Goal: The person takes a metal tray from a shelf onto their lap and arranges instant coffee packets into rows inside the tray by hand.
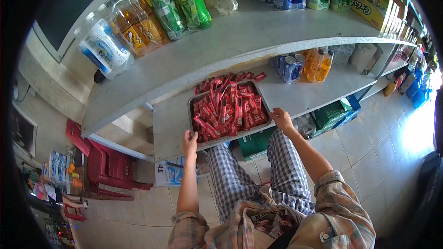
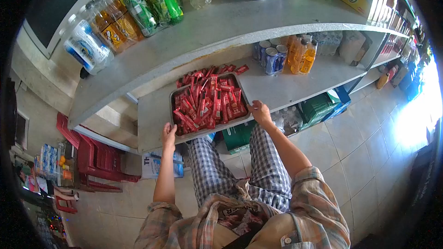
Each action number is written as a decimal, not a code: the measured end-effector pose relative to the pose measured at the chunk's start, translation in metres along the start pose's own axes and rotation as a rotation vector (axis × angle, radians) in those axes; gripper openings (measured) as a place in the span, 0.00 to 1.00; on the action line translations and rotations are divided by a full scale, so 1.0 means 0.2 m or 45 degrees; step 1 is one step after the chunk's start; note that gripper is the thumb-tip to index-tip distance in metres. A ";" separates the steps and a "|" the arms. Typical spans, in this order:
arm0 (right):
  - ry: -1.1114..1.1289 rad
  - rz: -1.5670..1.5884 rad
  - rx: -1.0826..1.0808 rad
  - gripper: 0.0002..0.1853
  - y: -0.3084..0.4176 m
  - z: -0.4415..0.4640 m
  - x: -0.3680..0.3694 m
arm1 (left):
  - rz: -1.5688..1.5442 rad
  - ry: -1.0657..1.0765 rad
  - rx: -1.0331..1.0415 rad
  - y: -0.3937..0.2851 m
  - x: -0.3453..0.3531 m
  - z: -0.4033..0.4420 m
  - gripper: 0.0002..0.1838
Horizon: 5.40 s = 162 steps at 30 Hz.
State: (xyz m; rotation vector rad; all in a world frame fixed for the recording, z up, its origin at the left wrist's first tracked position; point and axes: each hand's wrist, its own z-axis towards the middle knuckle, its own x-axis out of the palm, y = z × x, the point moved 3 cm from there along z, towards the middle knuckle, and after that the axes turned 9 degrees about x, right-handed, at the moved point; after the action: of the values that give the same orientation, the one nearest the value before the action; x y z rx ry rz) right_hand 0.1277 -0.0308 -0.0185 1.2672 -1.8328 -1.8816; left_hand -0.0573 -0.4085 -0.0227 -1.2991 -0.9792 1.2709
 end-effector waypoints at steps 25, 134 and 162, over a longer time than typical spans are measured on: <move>0.038 -0.160 0.107 0.16 -0.24 -0.75 -0.21 | 0.339 0.119 0.265 0.04 -0.18 -0.88 0.39; -0.030 -0.444 -0.141 0.52 0.15 -0.80 0.08 | 0.816 0.284 0.108 -0.27 0.34 -0.78 0.60; 0.065 0.300 -0.152 0.40 0.23 -0.81 0.40 | -0.102 0.390 0.162 -0.57 0.63 -0.83 0.38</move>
State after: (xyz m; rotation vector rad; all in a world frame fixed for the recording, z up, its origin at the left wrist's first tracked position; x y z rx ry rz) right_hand 0.1744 -0.2091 0.0138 1.0026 -1.7308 -1.7847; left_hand 0.1326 -0.2881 0.0569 -1.2959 -0.7150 1.0193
